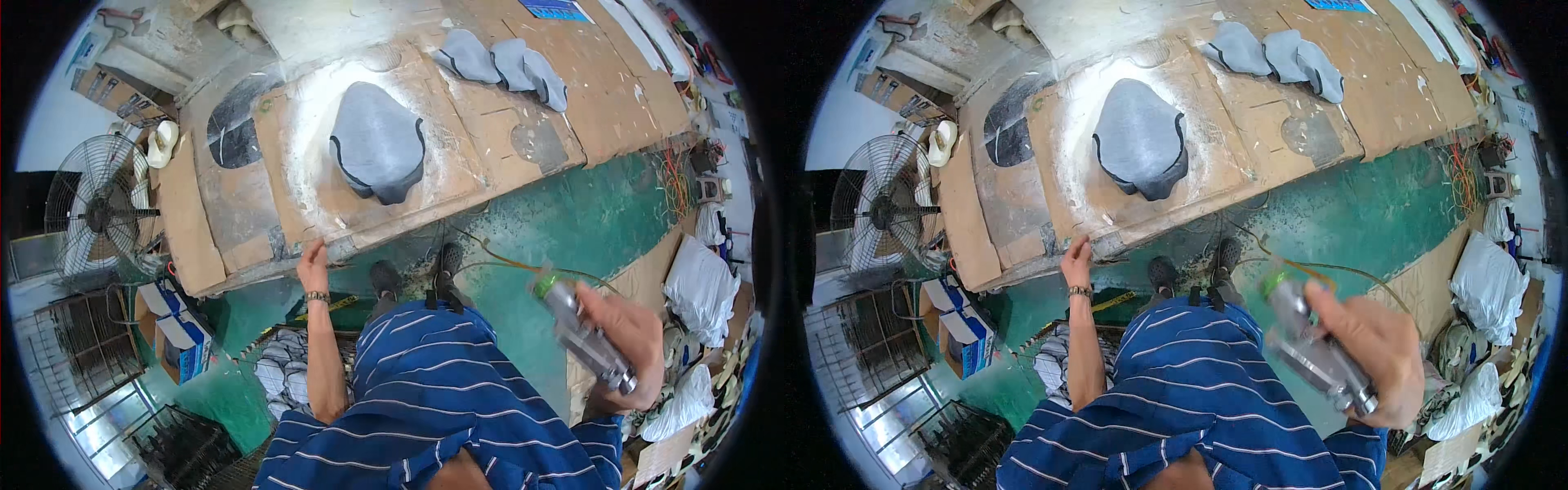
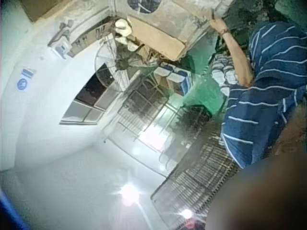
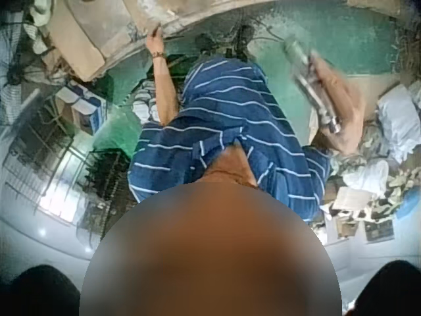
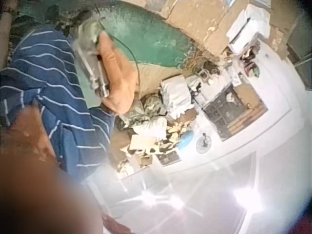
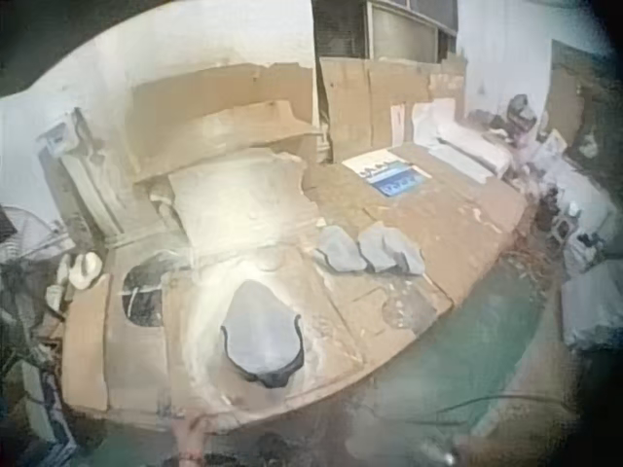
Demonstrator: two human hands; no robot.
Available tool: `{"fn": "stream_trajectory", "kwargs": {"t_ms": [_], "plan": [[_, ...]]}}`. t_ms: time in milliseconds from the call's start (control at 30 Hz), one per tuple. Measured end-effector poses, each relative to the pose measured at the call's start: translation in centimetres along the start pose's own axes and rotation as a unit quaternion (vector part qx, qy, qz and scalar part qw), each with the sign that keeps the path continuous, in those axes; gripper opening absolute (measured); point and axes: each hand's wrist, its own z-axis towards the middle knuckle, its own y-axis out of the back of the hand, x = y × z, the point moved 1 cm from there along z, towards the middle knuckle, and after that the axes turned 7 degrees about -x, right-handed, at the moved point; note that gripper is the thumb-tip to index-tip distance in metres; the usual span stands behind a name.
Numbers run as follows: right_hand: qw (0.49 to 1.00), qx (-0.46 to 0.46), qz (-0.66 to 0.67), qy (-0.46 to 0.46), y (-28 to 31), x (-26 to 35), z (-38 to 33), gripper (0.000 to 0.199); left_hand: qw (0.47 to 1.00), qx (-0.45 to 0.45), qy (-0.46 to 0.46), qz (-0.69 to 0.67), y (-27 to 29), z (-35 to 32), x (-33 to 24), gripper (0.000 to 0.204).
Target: The person is spraying adhesive on foam padding components and placing them on a drying rack.
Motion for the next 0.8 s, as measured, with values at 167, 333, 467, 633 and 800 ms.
{"fn": "stream_trajectory", "kwargs": {"t_ms": [167, 333, 467, 633, 800], "plan": [[0.997, -0.065, -0.025, 0.042, 0.1, -1.0, -0.7, 0.063, 0.997, -0.013, -0.039, -0.068, -2.7, 0.1, -7.2, 0.029], [0.997, -0.001, 0.014, 0.076, 1.4, -1.6, -0.3, 0.062, 0.984, -0.083, -0.107, -0.113, -5.0, 0.2, -11.9, 0.026], [0.990, 0.074, 0.052, 0.109, 2.6, -3.0, 0.0, 0.065, 0.978, -0.052, -0.201, -0.032, -7.7, 1.3, -16.2, 0.033], [0.999, -0.051, -0.006, 0.008, 3.7, -4.3, -1.6, 0.064, 0.872, 0.007, -0.429, 0.238, -12.4, 3.5, -21.1, 0.043], [0.999, -0.037, 0.013, 0.018, 4.7, -6.5, -2.6, 0.058, 0.802, 0.038, -0.474, 0.363, -13.3, 4.6, -22.6, 0.035]]}}
